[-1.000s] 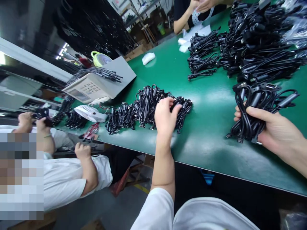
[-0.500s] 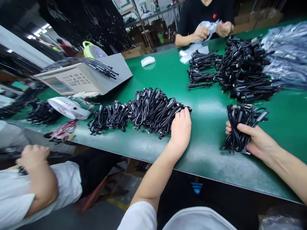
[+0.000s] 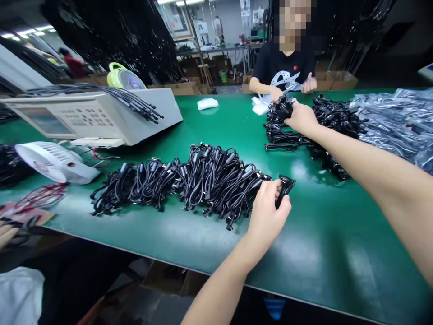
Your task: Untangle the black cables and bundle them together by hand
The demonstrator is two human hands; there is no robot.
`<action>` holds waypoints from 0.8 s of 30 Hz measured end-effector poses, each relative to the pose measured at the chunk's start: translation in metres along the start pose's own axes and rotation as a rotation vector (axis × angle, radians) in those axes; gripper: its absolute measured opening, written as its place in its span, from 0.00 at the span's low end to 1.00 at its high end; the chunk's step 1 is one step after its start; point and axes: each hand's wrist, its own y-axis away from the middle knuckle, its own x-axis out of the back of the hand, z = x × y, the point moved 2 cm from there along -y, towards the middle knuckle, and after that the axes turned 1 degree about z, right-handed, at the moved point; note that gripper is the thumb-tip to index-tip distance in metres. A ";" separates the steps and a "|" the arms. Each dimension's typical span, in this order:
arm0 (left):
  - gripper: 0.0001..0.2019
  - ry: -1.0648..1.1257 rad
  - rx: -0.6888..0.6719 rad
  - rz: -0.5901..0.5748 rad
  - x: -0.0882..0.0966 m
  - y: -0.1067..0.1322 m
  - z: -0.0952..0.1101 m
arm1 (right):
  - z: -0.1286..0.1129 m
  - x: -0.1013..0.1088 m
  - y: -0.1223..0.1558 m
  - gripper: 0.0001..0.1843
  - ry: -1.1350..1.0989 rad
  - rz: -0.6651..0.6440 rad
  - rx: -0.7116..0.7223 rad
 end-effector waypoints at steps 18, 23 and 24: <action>0.13 1.149 0.398 -0.117 -0.013 -0.007 -0.002 | 0.014 0.011 0.152 0.23 -0.401 -0.271 0.154; 0.14 1.185 0.452 -0.333 -0.032 0.007 0.001 | 0.012 0.025 0.300 0.20 -1.058 -0.769 0.088; 0.15 1.133 0.465 -0.370 -0.036 0.010 0.001 | 0.011 0.026 0.315 0.19 -1.125 -0.827 0.039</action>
